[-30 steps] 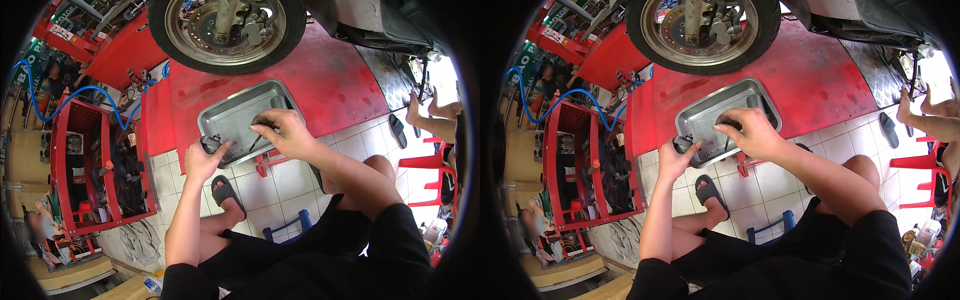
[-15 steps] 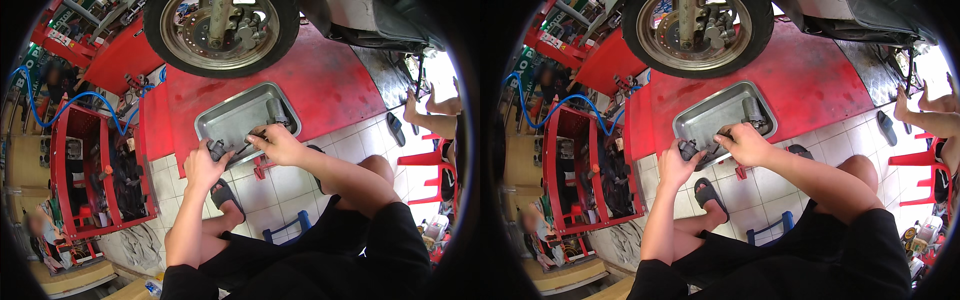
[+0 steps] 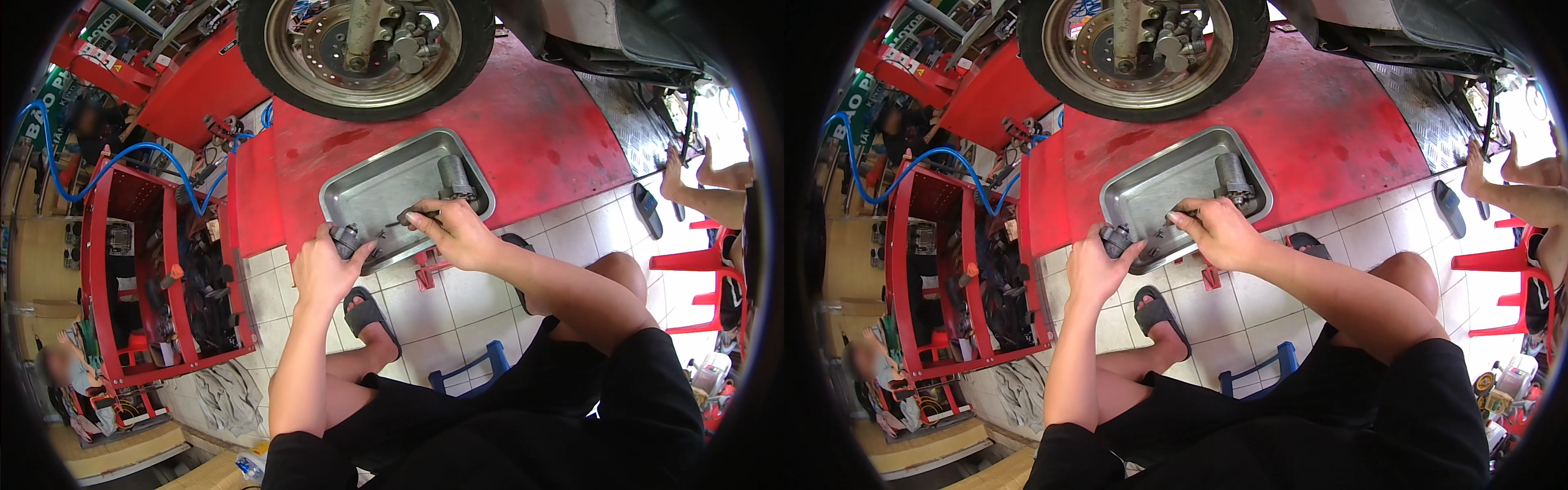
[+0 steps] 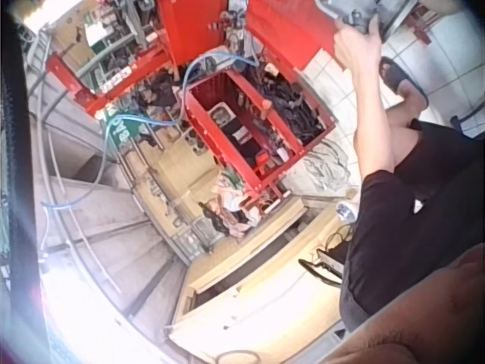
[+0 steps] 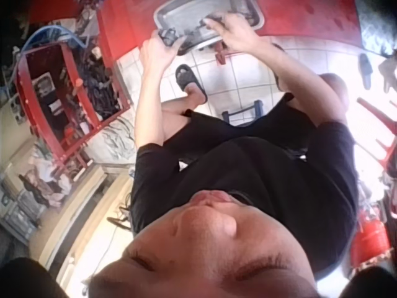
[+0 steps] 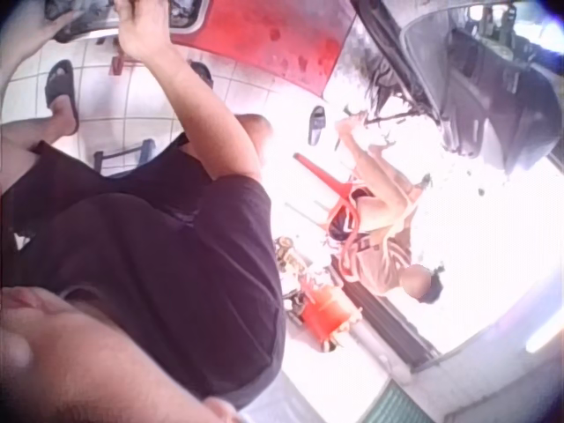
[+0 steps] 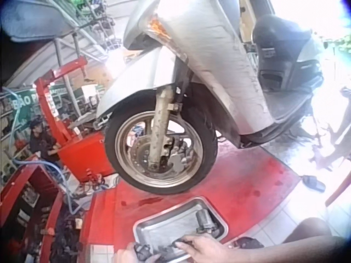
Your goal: The person disassembles a scooter brake caliper using a screwdriver and a small brush. They remove screws and internal components, placing them into a metal tray, and then clean the parts with the brush.
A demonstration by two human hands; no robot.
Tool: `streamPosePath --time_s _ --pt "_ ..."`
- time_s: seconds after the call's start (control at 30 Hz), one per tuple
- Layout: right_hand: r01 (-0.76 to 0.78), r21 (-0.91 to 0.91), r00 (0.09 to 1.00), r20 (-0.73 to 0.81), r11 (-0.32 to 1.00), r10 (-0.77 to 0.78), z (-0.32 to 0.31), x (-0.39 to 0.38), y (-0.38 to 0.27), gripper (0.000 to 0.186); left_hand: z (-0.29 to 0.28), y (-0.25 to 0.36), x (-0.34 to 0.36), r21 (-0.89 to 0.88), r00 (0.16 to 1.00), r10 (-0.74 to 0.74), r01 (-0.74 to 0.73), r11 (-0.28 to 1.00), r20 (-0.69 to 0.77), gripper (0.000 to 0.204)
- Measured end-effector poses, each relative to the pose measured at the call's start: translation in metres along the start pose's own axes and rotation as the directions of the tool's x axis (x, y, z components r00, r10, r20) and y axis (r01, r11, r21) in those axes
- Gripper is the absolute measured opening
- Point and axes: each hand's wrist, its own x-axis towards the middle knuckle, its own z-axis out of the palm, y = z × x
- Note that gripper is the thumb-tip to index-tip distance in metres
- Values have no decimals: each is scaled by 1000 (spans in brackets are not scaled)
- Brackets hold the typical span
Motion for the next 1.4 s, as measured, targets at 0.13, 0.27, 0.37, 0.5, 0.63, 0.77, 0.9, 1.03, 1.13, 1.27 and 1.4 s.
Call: streamPosePath --time_s 0.13,0.27,0.37,0.5,0.63,0.77,0.9,1.03,1.13,1.27,1.4 --pt "-12 124 1000 19 992 10 3 0 0 32 0 0 1 -13 999 20 -20 1000 44 73" --pt "12 88 999 -31 996 -9 -4 -1 1 33 -2 4 -1 -33 998 36 -35 999 50 72" --pt "6 47 998 -56 999 -4 -14 -1 -10 34 -1 6 -1 -20 999 8 -7 1000 35 66" --pt "68 -79 991 -110 995 -77 -19 -4 -8 32 3 8 2 -37 998 7 -5 999 56 67" --pt "113 -142 991 -62 984 -122 -15 -10 -6 32 3 14 3 -34 996 -1 3 999 85 69" --pt "79 58 996 46 995 -82 -10 -12 -6 33 6 12 4 -9 996 41 -41 999 75 71" --pt "129 5 991 -26 992 -128 -15 -10 -7 30 4 16 4 -6 996 36 -36 999 86 72" --pt "158 -161 983 -69 974 -171 -20 -10 -5 28 0 20 5 -11 992 -3 4 1000 123 75" --pt "131 -133 991 27 983 -128 -17 -12 -9 28 -1 20 4 -13 991 -11 13 1000 134 76" --pt "232 -27 971 62 972 -230 -9 -15 -6 29 -1 20 4 -22 990 3 0 1000 139 76" --pt "163 20 986 37 986 -164 -13 -9 -10 29 -2 18 4 -32 991 -7 12 999 132 77"
